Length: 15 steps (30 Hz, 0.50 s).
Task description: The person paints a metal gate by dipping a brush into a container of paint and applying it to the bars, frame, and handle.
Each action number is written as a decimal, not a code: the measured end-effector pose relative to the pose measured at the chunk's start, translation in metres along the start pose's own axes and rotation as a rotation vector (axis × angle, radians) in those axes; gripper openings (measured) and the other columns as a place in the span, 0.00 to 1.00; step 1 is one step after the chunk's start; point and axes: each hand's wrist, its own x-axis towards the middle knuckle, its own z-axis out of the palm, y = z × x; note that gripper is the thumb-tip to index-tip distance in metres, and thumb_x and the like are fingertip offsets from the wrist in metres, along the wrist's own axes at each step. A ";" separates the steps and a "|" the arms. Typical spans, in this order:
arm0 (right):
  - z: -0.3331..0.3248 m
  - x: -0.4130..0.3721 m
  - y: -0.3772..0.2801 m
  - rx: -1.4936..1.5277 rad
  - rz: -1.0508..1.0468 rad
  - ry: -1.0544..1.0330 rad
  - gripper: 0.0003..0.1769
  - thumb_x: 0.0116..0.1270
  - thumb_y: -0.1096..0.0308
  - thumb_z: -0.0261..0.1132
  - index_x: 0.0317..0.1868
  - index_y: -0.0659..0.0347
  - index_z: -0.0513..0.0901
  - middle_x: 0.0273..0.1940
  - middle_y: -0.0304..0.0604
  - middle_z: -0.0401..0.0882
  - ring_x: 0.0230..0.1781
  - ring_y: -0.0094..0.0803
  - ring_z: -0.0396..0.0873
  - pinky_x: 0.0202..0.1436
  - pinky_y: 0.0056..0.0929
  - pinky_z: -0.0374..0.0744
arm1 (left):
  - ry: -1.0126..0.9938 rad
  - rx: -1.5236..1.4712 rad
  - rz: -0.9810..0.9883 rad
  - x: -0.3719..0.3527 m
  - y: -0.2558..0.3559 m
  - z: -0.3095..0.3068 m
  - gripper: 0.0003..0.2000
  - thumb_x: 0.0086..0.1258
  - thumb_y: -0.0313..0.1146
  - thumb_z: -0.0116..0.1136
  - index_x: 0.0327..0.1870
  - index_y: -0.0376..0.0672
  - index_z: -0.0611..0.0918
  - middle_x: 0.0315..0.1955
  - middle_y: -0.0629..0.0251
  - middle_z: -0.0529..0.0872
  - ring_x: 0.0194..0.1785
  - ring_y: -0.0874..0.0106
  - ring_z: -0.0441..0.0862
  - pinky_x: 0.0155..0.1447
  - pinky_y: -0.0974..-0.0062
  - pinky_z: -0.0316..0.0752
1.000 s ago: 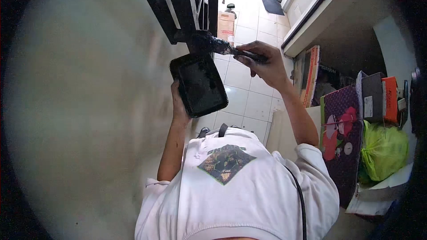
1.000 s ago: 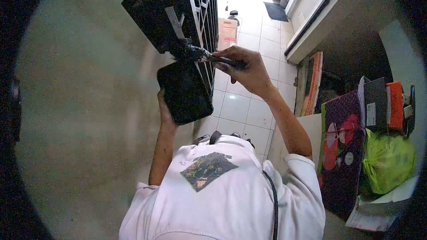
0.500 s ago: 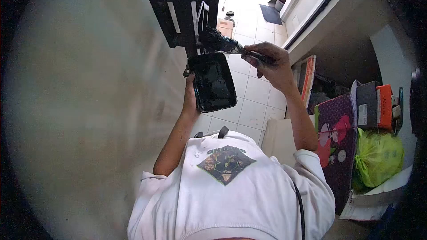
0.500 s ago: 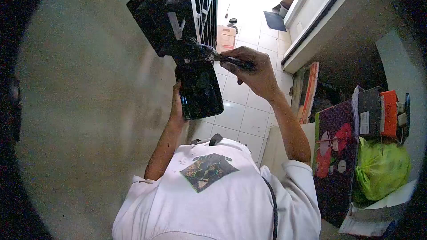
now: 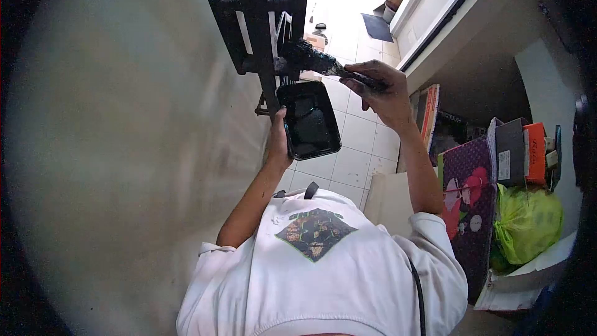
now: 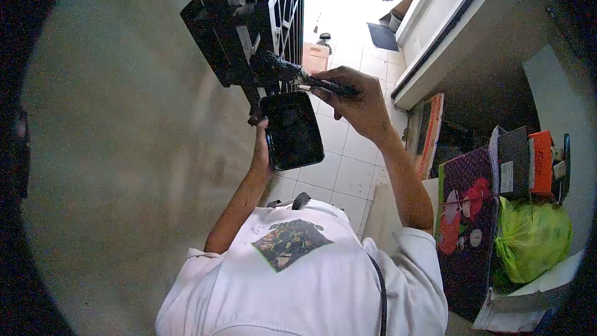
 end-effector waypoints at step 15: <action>-0.002 -0.002 -0.018 -0.062 -0.012 0.045 0.13 0.62 0.68 0.69 0.46 0.62 0.83 0.33 0.40 0.85 0.20 0.13 0.74 0.17 0.15 0.71 | 0.060 -0.042 0.062 0.028 -0.020 0.013 0.27 0.67 0.55 0.51 0.58 0.44 0.71 0.48 0.63 0.79 0.49 0.69 0.81 0.54 0.69 0.78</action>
